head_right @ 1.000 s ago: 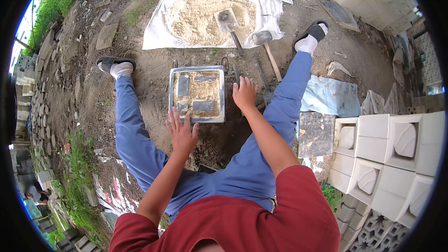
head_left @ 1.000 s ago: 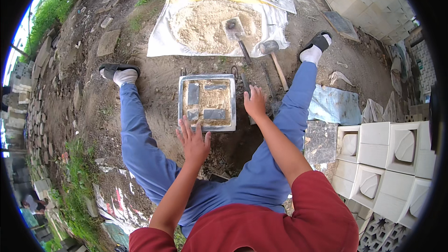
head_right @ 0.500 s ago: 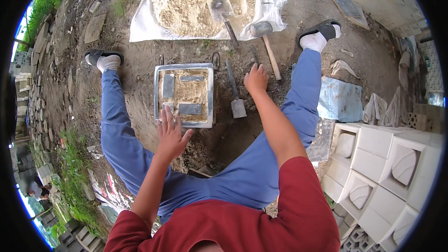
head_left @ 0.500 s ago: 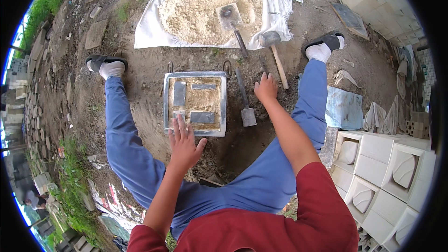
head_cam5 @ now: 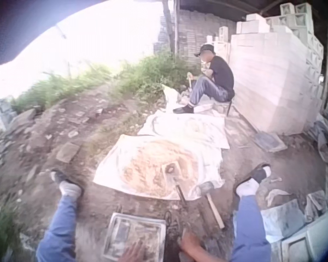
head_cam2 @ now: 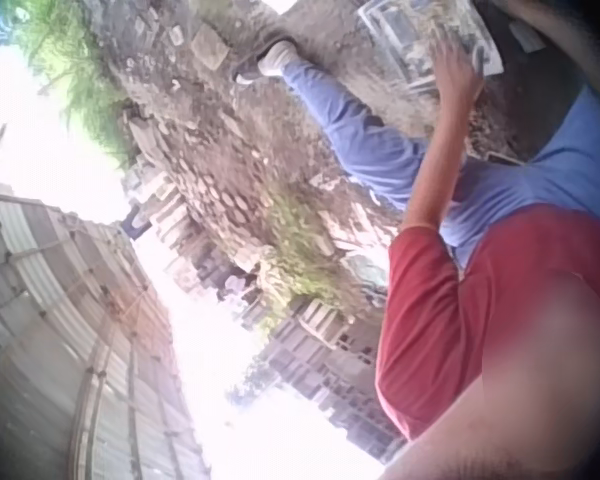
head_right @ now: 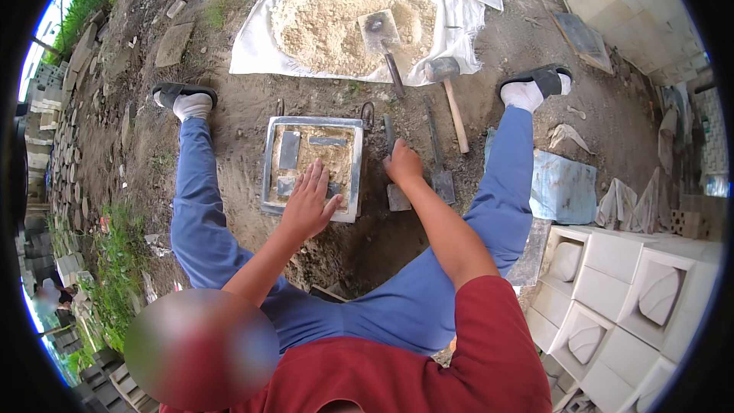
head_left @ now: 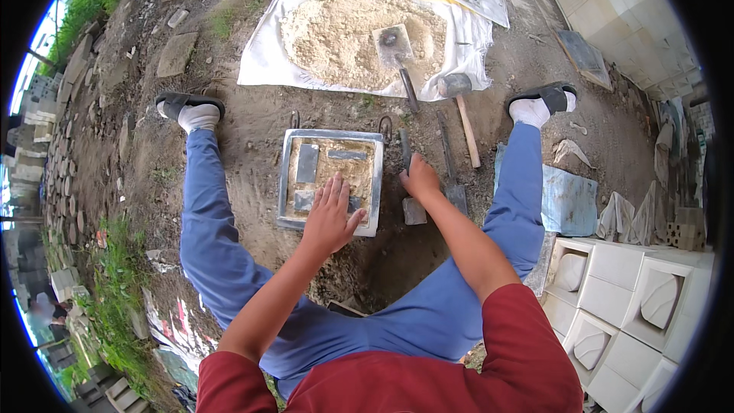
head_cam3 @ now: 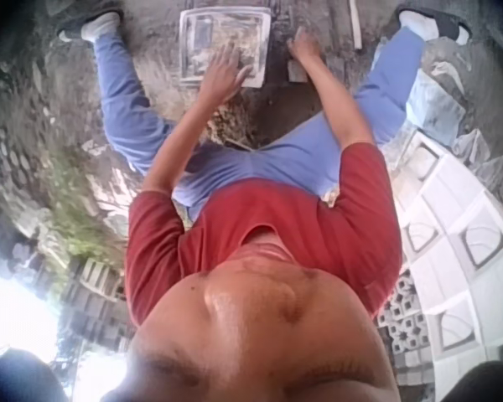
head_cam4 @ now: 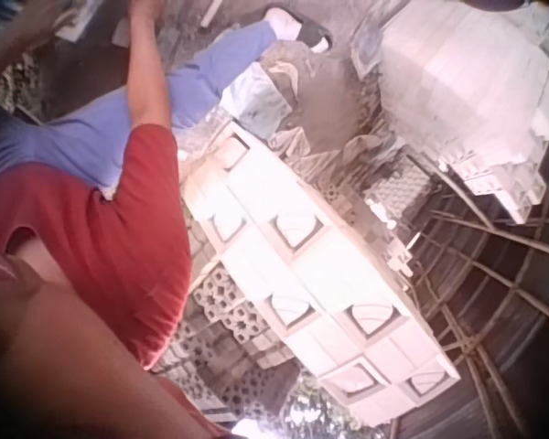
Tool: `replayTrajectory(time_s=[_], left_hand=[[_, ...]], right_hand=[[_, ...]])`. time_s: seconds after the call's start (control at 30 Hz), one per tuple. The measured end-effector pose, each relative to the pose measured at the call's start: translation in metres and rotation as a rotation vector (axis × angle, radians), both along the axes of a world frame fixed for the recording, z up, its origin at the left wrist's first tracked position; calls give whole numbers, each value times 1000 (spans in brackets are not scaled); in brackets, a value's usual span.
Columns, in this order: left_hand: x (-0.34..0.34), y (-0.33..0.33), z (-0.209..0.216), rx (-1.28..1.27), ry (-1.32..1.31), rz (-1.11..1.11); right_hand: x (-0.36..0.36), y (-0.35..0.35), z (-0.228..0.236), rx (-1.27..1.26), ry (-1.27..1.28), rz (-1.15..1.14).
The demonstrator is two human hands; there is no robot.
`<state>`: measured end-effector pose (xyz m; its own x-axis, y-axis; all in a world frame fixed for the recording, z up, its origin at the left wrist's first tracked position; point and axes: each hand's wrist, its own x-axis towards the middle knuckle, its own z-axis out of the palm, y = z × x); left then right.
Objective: The person mixes powder and water in a small metal tray, using a trowel to stir the mixture and tapping the edges of the tray.
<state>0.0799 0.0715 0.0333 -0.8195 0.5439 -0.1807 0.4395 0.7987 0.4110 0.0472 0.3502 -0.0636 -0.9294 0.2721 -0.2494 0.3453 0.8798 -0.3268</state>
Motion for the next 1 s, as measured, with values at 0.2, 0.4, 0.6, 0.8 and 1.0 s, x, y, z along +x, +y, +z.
replayTrajectory(time_s=[0.2,0.4,0.6,0.8,1.0], left_hand=[[13,-17,11,-119,128,156],[9,-21,-4,-14,212,144],[-3,-68,21,316,-78,-62],[6,-90,4,116,121,159],[15,-54,7,172,283,252]], right_hand=[[8,0,9,-293,85,-85],[22,-4,5,-507,134,-273],[40,-11,40,-919,33,-378],[55,-33,78,-1036,66,-405],[74,-40,76,-964,158,-417]])
